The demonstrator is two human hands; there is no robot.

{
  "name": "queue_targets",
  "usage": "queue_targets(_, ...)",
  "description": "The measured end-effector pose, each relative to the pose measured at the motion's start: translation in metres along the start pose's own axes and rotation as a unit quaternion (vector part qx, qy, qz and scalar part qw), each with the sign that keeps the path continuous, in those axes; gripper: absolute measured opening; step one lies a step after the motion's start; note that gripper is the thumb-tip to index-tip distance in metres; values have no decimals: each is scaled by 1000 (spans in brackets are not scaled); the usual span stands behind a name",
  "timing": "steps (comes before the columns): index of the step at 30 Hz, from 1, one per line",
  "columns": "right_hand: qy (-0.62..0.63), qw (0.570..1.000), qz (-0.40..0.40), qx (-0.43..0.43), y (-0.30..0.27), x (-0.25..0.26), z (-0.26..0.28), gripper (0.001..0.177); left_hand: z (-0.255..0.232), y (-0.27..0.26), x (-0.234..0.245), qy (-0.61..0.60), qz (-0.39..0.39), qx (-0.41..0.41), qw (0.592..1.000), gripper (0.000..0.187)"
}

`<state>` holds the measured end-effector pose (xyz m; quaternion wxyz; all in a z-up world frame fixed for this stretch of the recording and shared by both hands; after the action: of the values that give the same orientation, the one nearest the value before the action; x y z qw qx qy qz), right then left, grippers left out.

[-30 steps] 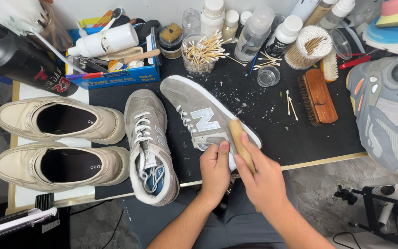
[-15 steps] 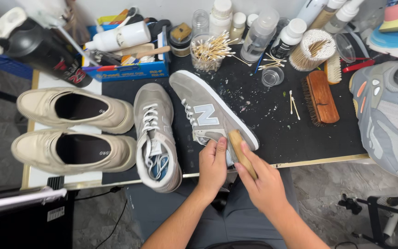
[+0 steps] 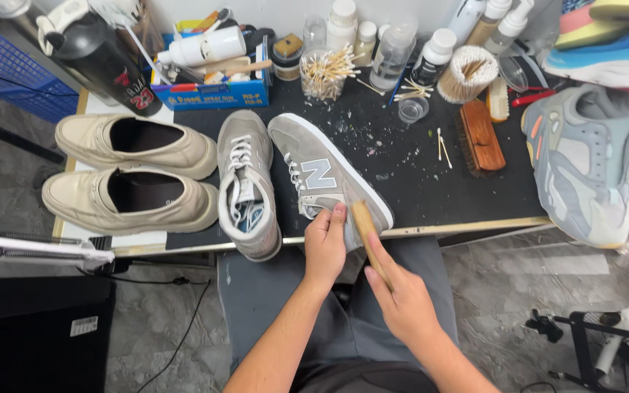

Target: The person cleans a pair of grey sneakers using cotton swabs and a wooden brush. They use a cotton swab to clean the sole patterns and inner lining, then switch to a wooden brush to scrub the upper mesh and white midsole. The person handles the shoes one at a time, rotating them to access different areas.

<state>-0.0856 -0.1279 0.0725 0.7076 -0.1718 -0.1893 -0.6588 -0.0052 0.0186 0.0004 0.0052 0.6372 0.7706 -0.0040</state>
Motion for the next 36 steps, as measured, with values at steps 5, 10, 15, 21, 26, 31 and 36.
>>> queue_targets(5, -5, 999, -8, 51, 37, 6, 20, 55, -14, -9, -5, 9, -18, -21, 1000, 43)
queue_targets(10, -48, 998, -23, 28, 13, 7, 0, 57, -14, 0, -8, 26, -10, -3, 1000, 44)
queue_targets(15, -38, 998, -36, 42, -27, 10, -11, 57, -15, -6, -12, -2, -19, -16, 1000, 49)
queue_targets(21, 13, 999, -6, 49, 40, 7, 9, 57, -9, -10, -11, 29, -24, -10, 999, 49)
queue_targets(26, -38, 997, -47, 56, 9, 6, 1, 59, -8, -7, -12, 22, -12, 6, 1000, 49)
queue_targets(31, -68, 994, -45, 76, -33, 5, -13, 60, -7, -12, -12, 8, -20, -4, 1000, 49)
queue_targets(36, -60, 998, -12, 21, 20, 0, -7, 58, -16, -17, -11, 32, -24, -47, 998, 46)
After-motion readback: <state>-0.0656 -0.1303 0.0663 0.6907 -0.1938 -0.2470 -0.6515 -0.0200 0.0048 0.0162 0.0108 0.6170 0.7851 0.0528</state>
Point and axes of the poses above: each hand's wrist, its own y-axis towards the middle knuckle, its own x-axis out of the back of the hand, z = x × y, the point moved 6 cm from there along y, towards the middle knuckle, and after that the axes turned 2 degrees about y, right-handed, at the moved point
